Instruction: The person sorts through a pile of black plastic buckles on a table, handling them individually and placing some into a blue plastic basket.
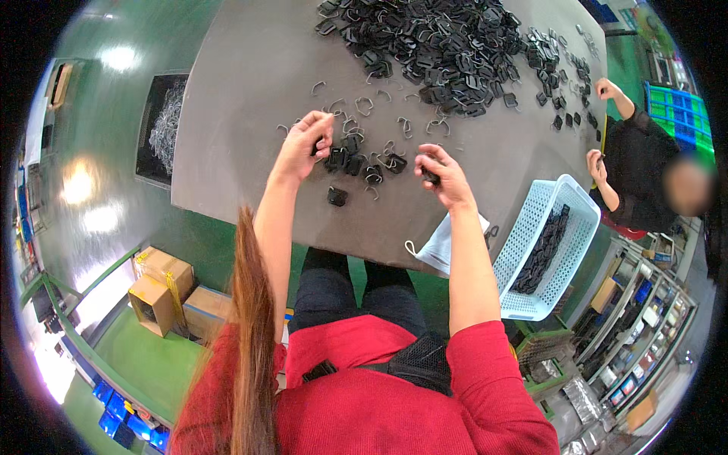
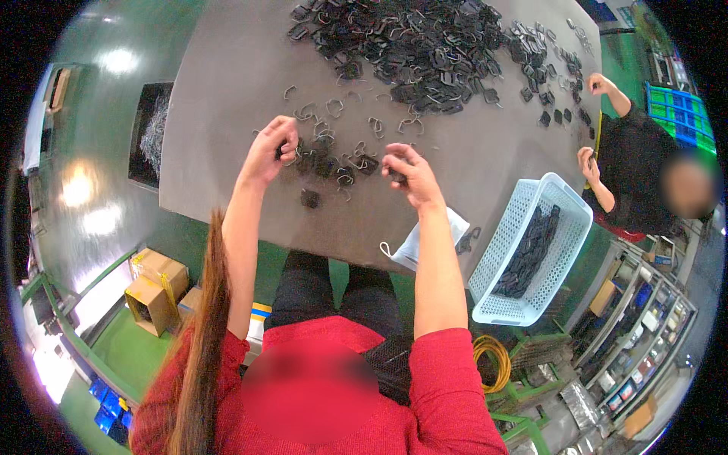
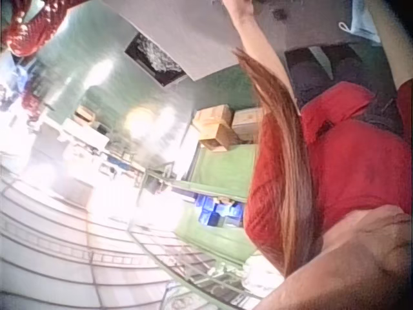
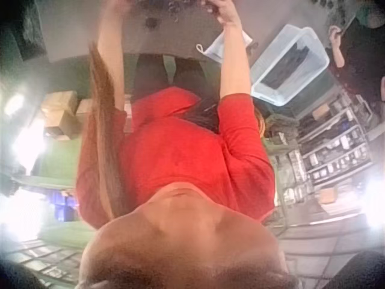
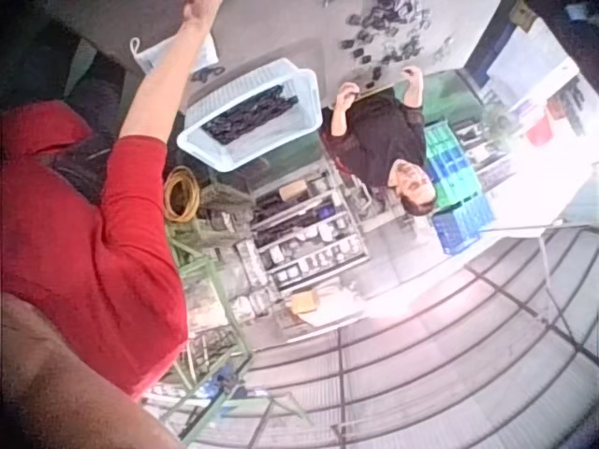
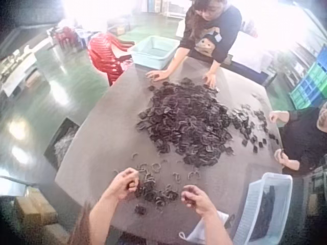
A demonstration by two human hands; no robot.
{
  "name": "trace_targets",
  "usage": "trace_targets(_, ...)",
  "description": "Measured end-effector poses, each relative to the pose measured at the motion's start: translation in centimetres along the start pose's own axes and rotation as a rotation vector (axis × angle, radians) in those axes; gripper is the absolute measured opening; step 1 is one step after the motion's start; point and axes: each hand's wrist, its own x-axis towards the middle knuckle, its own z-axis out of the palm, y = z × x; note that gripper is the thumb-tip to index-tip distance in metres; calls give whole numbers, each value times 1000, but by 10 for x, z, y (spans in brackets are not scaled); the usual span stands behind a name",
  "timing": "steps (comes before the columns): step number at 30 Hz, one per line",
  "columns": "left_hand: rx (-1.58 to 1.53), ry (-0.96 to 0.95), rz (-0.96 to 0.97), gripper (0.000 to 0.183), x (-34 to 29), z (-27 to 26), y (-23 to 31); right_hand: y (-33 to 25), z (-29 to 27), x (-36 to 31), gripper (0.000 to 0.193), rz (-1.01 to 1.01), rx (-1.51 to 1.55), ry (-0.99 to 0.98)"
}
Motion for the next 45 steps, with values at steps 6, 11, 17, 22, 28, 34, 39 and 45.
trace_targets(6, 1563, 451, 132, 40, 18, 27, -50, 34, 40, 21, 28, -217, -1284, 433)
trace_targets(11, 1126, 288, -41, 32, 31, 19, -22, 19, 17, 35, 21, -221, -1018, 420)
trace_targets(17, 850, 310, 11, 26, 12, 2, 16, -5, -15, 21, 22, -251, -1093, 525)
trace_targets(22, -65, -14, 55, 15, -28, -23, 35, -18, -20, -7, 32, -21, 216, -76)
trace_targets(28, 131, 241, -85, 21, -20, -43, 3, 5, 62, 32, 33, 54, -641, -38)
trace_targets(34, 1194, 549, -2, 28, -30, 7, -45, 35, 101, 40, 32, -283, -1437, 230)
trace_targets(39, 478, 356, -178, 27, -22, -18, -11, 8, 68, 45, 20, -48, -581, 154)
trace_targets(45, 299, 303, -141, 21, -31, -41, 22, -14, 30, 24, 17, 104, 101, -197)
